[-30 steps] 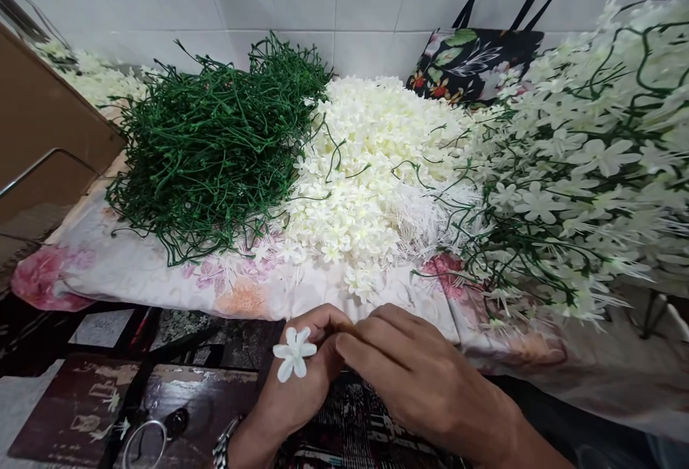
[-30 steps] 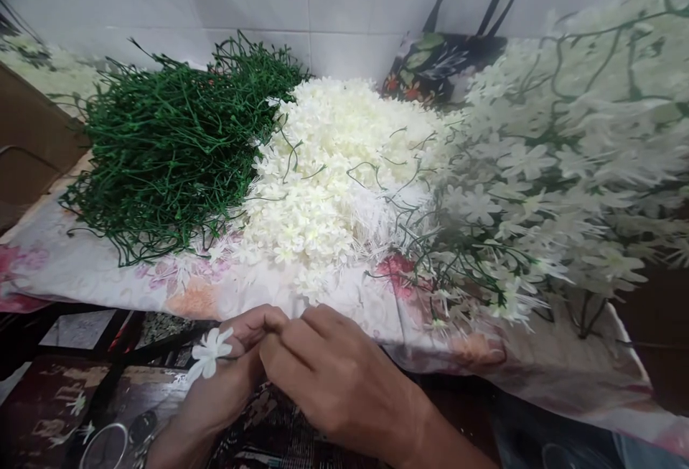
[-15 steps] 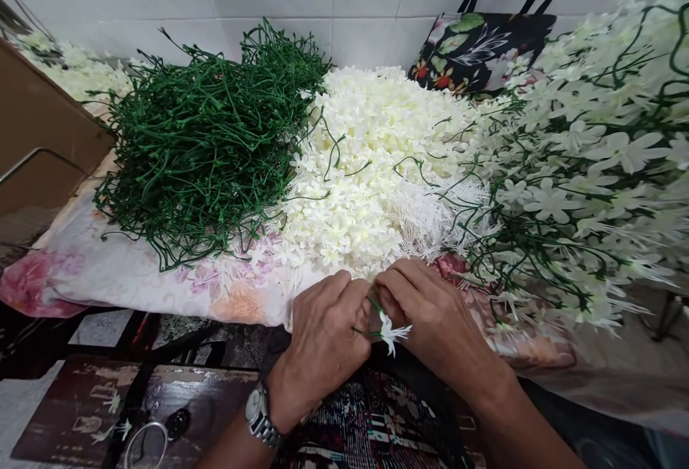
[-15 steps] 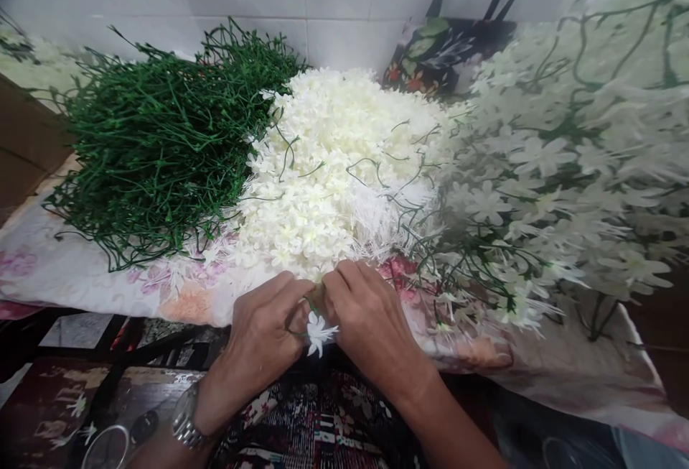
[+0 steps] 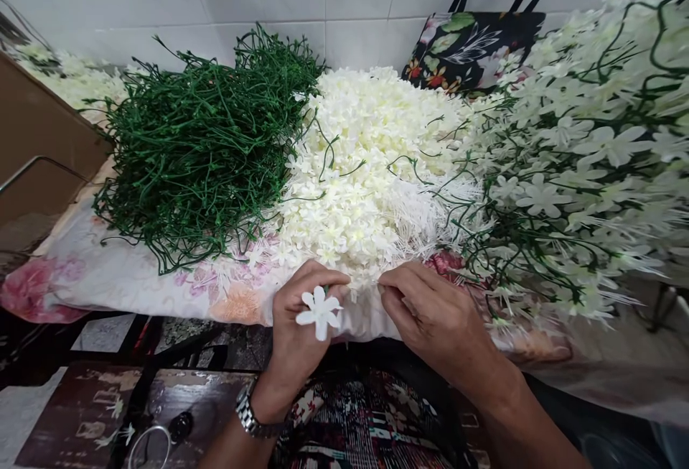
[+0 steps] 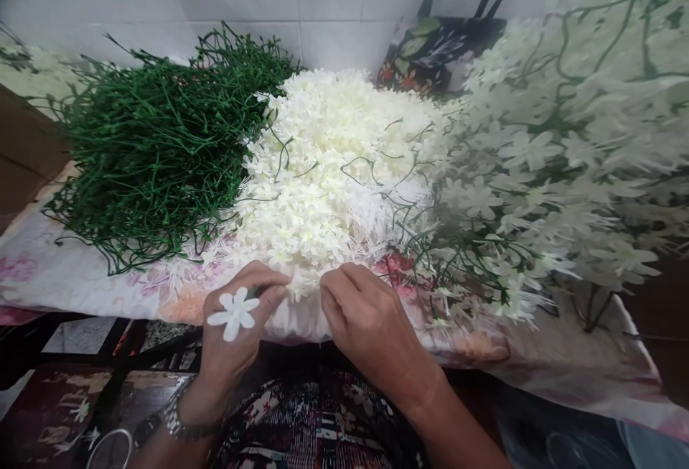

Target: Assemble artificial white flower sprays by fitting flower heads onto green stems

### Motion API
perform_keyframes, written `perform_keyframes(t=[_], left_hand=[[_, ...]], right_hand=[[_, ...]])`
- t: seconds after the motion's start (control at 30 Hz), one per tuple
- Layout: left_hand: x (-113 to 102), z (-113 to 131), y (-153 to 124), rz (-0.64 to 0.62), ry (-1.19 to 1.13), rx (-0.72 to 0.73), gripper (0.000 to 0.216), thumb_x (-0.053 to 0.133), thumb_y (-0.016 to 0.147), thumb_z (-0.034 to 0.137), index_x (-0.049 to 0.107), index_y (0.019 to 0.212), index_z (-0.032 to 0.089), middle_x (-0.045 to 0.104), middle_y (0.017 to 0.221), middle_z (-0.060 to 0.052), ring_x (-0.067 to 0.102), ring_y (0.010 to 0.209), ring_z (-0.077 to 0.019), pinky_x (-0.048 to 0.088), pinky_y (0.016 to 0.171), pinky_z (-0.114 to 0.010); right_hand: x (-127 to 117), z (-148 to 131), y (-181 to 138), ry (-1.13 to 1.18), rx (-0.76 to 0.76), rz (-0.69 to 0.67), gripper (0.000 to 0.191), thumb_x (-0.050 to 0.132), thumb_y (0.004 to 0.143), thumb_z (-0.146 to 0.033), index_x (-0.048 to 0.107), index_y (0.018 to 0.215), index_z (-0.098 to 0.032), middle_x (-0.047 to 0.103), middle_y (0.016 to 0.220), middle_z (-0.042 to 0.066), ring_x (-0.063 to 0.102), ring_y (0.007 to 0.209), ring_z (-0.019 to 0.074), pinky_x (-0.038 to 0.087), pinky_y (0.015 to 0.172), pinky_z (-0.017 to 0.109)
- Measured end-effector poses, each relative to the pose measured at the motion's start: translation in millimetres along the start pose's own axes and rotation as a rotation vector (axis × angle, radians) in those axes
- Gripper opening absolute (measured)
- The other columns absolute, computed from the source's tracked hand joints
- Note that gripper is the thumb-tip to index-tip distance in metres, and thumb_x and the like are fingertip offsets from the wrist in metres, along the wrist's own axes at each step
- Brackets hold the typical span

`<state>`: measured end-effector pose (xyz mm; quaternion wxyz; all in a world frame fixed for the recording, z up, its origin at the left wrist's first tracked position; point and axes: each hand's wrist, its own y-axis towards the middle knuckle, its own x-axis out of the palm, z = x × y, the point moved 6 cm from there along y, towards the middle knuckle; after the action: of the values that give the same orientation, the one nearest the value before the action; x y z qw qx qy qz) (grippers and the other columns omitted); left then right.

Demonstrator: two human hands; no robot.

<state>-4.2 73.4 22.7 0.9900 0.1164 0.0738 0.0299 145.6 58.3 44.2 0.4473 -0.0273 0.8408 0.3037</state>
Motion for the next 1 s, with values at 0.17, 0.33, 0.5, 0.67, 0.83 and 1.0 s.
perform_keyframes(t=[0.17,0.33,0.5,0.67,0.83,1.0], left_hand=[[0,-17,-1,0.107,-0.415,-0.394,0.012,0.079,0.057,0.025,0.071,0.060,0.016,0.051,0.055,0.002,0.038,0.047,-0.0065,0.029,0.041,-0.019],[13,-16,-6,0.042,-0.658,-0.581,0.024,0.085,0.047,0.030,0.069,0.057,0.016,0.043,0.049,0.005,0.031,0.041,-0.0034,0.023,0.038,-0.016],[5,-11,-7,0.063,-0.496,-0.359,0.016,0.081,0.057,0.029,0.071,0.060,0.017,0.054,0.060,0.000,0.047,0.054,-0.0095,0.036,0.046,-0.019],[-3,5,-11,-0.003,-0.045,0.023,0.005,0.068,0.075,0.022,0.072,0.074,0.020,0.061,0.067,-0.002,0.054,0.062,-0.0143,0.043,0.055,-0.024],[-3,15,-14,-0.051,0.131,0.185,0.012,0.063,0.078,0.012,0.071,0.081,0.022,0.063,0.070,0.000,0.056,0.063,-0.0126,0.043,0.055,-0.022],[-4,14,-13,-0.068,0.087,0.137,0.011,0.063,0.077,0.012,0.070,0.077,0.021,0.062,0.068,0.000,0.056,0.061,-0.0120,0.043,0.054,-0.021]], right_hand=[[-10,-10,5,0.120,0.037,0.040,0.017,0.044,0.087,-0.007,0.053,0.076,-0.017,0.053,0.065,0.000,0.050,0.058,0.0099,0.039,0.055,0.022],[-11,-26,10,0.238,0.030,-0.023,0.015,0.045,0.086,-0.007,0.056,0.078,-0.014,0.050,0.063,-0.001,0.048,0.056,0.0092,0.037,0.053,0.022],[-6,-31,10,0.196,0.016,-0.021,0.019,0.042,0.088,-0.008,0.057,0.077,-0.013,0.050,0.064,0.001,0.047,0.057,0.0113,0.038,0.054,0.025],[-4,-33,6,0.110,-0.014,-0.011,0.025,0.039,0.089,-0.008,0.055,0.071,-0.015,0.046,0.061,0.000,0.041,0.055,0.0117,0.036,0.053,0.026],[-1,-32,3,0.133,-0.019,-0.039,0.024,0.039,0.090,-0.009,0.055,0.074,-0.015,0.048,0.063,0.001,0.044,0.058,0.0117,0.039,0.054,0.025],[2,-30,3,0.230,-0.008,-0.050,0.018,0.042,0.090,-0.010,0.054,0.078,-0.015,0.051,0.071,0.004,0.048,0.065,0.0129,0.042,0.059,0.026]])
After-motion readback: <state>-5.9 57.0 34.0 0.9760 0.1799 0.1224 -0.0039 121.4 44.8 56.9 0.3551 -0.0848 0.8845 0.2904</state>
